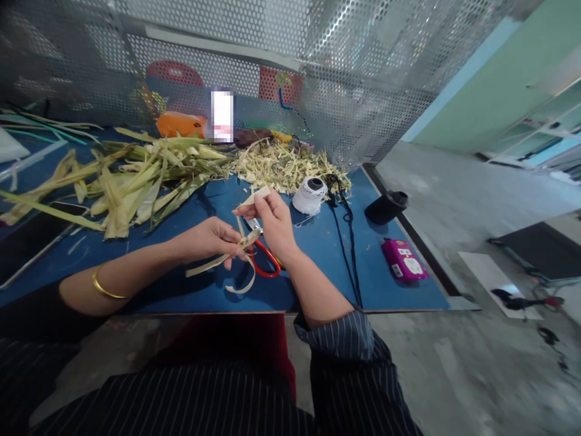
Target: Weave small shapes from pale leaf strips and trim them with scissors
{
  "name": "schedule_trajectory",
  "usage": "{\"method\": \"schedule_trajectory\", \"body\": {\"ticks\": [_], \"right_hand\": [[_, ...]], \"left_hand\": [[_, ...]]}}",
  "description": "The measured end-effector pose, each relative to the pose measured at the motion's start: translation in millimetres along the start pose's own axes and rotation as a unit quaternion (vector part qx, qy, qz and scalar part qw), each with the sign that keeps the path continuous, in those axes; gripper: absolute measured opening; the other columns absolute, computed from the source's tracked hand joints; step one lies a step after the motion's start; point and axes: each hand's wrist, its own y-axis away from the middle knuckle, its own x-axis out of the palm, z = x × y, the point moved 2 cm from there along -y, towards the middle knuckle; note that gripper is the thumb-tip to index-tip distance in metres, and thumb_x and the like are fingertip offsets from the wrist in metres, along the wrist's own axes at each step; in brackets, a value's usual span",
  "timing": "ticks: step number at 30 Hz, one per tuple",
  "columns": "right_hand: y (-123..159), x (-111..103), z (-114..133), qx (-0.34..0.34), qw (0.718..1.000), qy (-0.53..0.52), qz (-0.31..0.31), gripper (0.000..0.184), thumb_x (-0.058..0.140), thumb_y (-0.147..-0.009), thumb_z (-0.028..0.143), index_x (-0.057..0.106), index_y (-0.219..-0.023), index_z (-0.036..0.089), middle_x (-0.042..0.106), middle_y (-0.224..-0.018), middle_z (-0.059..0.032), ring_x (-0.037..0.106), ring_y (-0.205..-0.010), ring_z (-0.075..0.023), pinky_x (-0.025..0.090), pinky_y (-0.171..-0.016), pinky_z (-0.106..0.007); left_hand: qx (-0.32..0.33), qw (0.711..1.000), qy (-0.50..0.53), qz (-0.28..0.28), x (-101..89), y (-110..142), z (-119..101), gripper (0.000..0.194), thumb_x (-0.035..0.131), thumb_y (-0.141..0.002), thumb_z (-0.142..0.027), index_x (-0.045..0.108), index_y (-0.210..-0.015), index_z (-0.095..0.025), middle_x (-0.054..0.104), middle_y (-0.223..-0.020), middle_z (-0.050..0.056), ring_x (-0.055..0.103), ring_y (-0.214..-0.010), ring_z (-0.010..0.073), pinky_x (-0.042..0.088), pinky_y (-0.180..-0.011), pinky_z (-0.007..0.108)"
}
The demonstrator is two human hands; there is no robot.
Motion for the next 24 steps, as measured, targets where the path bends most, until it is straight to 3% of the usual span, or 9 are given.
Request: {"method": "schedule_trajectory", "body": {"ticks": [5, 17, 21, 24], "right_hand": [[2, 5, 2, -0.017, 1.0, 0.0, 0.018, 0.024, 0.054, -0.091, 0.047, 0.051, -0.087, 0.024, 0.073, -0.078, 0.0013, 0.072, -0.08, -0.0161, 0.056, -0.074, -0.031], [0, 2, -3, -0.017, 0.999, 0.013, 0.047, 0.018, 0.055, -0.091, 0.042, 0.053, -0.094, 0.024, 0.07, -0.089, -0.0006, 0.07, -0.091, -0.0157, 0.053, -0.086, -0.033], [-4, -6, 1, -0.028, 0.987, 0.13, 0.087, 0.026, 0.058, -0.089, 0.044, 0.055, -0.106, 0.024, 0.068, -0.088, -0.0008, 0.066, -0.087, -0.0158, 0.05, -0.083, -0.032], [-6, -11, 6, -0.062, 0.937, 0.295, 0.18, 0.022, 0.056, -0.09, 0.043, 0.063, -0.093, 0.022, 0.067, -0.083, -0.0008, 0.061, -0.079, -0.0153, 0.046, -0.078, -0.031]], "left_hand": [[-0.023, 0.999, 0.029, 0.026, -0.4, -2, 5, 0.009, 0.07, -0.072, -0.017, 0.076, -0.075, -0.013, 0.074, -0.074, 0.007, 0.063, -0.05, 0.0112, 0.047, -0.055, 0.022], [-0.012, 0.997, 0.066, -0.025, 1.4, 1, 2, 0.018, 0.073, -0.077, -0.028, 0.074, -0.069, -0.012, 0.072, -0.07, 0.007, 0.059, -0.049, 0.0089, 0.048, -0.057, 0.022], [0.002, 0.992, 0.088, -0.089, -7.1, 1, 1, 0.02, 0.074, -0.076, -0.031, 0.074, -0.073, -0.012, 0.073, -0.073, 0.008, 0.058, -0.049, 0.008, 0.044, -0.053, 0.02], [0.005, 0.987, 0.094, -0.134, -15.4, 0, 0, 0.023, 0.074, -0.076, -0.034, 0.074, -0.076, -0.011, 0.074, -0.075, 0.01, 0.059, -0.049, 0.0086, 0.04, -0.05, 0.02]]}}
